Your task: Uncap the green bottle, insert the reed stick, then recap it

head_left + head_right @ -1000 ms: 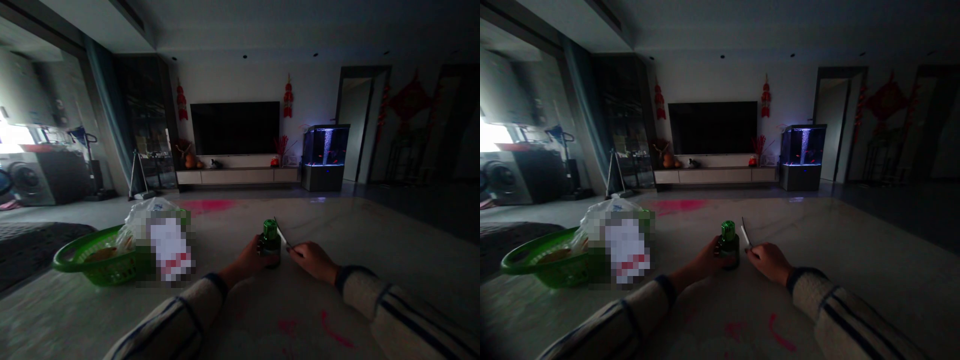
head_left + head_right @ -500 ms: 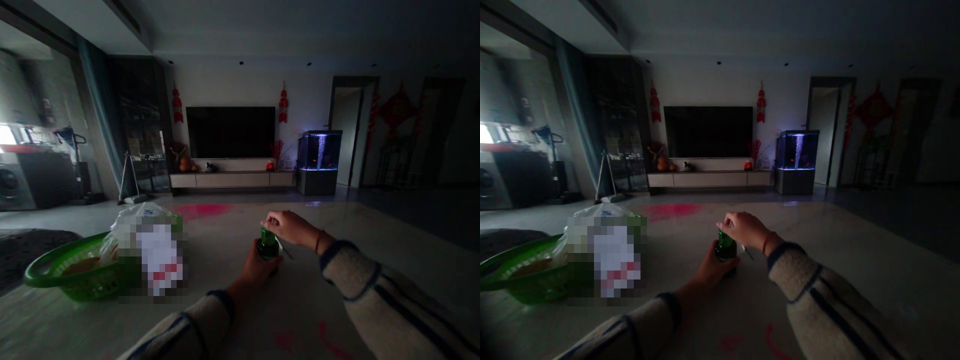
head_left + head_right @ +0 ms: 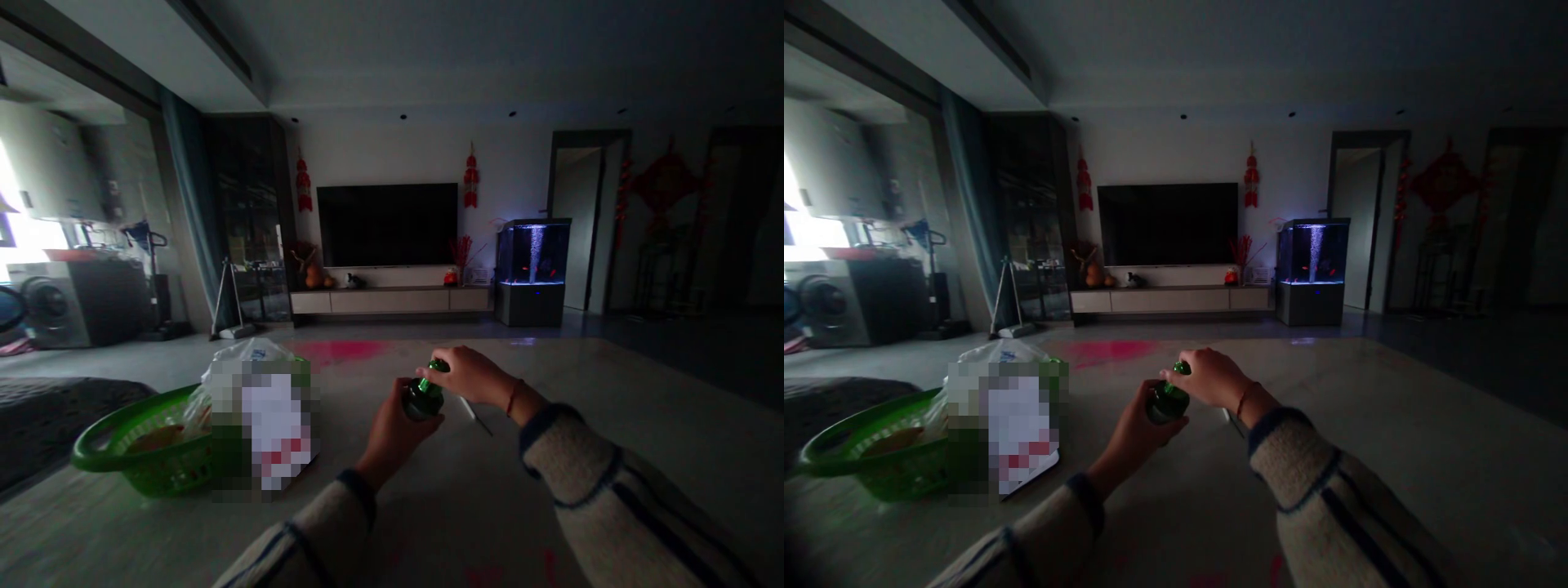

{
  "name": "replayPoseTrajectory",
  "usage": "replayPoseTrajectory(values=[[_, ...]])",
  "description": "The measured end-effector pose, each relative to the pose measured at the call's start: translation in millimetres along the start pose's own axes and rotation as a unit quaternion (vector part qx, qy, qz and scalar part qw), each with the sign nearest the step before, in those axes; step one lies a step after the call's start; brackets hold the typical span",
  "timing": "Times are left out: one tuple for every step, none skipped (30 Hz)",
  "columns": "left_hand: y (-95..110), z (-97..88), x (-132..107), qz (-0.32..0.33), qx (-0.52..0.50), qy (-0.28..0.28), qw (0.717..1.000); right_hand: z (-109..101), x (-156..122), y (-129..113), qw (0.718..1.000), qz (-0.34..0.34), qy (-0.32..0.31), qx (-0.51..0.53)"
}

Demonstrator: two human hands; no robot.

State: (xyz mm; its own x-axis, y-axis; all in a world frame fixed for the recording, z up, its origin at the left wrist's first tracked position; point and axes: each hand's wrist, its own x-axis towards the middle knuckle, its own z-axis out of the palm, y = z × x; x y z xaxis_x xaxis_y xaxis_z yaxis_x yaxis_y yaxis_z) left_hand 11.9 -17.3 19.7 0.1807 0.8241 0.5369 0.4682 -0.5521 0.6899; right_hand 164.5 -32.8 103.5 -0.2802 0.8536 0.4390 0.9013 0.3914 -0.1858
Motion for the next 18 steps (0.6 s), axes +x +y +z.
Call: replayPoseTrajectory(values=[[0,-1.0,1,0.007,-0.001,0.003,1.0,1,0,1,1.0,-0.001,0.002,0.008],[0,-1.6,1,0.015,-0.001,0.004,1.0,1,1,3,1.0,-0.004,0.004,0.015],[-1,-2.0,1,0.022,-0.003,0.004,1.0,2,1,4,1.0,-0.008,0.004,0.023],[-1,-2.2,1,0.028,-0.003,0.004,1.0,2,1,5,0.999,-0.013,0.004,0.031],[-2,-2.5,2,0.032,-0.003,0.003,0.999,2,1,6,0.999,-0.02,0.005,0.038],[-2,-2.6,2,0.034,-0.002,0.003,0.999,2,1,7,0.999,-0.024,0.004,0.043],[-2,-2.7,2,0.034,-0.001,0.001,0.999,2,1,8,0.999,-0.026,0.001,0.045],[-2,-2.8,2,0.033,-0.002,-0.001,0.999,1,1,9,0.999,-0.026,-0.005,0.046],[-2,-2.7,2,0.032,-0.003,-0.005,0.999,1,1,9,0.999,-0.025,-0.011,0.046],[-1,-2.5,2,0.032,-0.004,-0.009,0.999,0,1,9,0.998,-0.024,-0.019,0.046],[-1,-2.2,2,0.032,-0.006,-0.012,0.999,-1,0,9,0.998,-0.024,-0.027,0.047],[-1,-1.9,2,0.032,-0.007,-0.013,0.999,-3,-1,9,0.998,-0.025,-0.033,0.047],[-2,-1.5,2,0.032,-0.009,-0.013,0.999,-4,-2,8,0.998,-0.028,-0.038,0.049],[-2,-1.1,2,0.032,-0.011,-0.013,0.999,-6,-2,8,0.997,-0.034,-0.045,0.052],[-2,-0.8,1,0.031,-0.015,-0.014,0.999,-8,-4,8,0.996,-0.041,-0.052,0.057],[-2,-0.5,1,0.03,-0.021,-0.016,0.999,-10,-5,8,0.995,-0.051,-0.062,0.064],[-2,-0.2,0,0.029,-0.027,-0.02,0.999,-13,-6,8,0.993,-0.063,-0.073,0.072],[-1,0.1,0,0.026,-0.033,-0.026,0.999,-15,-7,8,0.99,-0.077,-0.085,0.08]])
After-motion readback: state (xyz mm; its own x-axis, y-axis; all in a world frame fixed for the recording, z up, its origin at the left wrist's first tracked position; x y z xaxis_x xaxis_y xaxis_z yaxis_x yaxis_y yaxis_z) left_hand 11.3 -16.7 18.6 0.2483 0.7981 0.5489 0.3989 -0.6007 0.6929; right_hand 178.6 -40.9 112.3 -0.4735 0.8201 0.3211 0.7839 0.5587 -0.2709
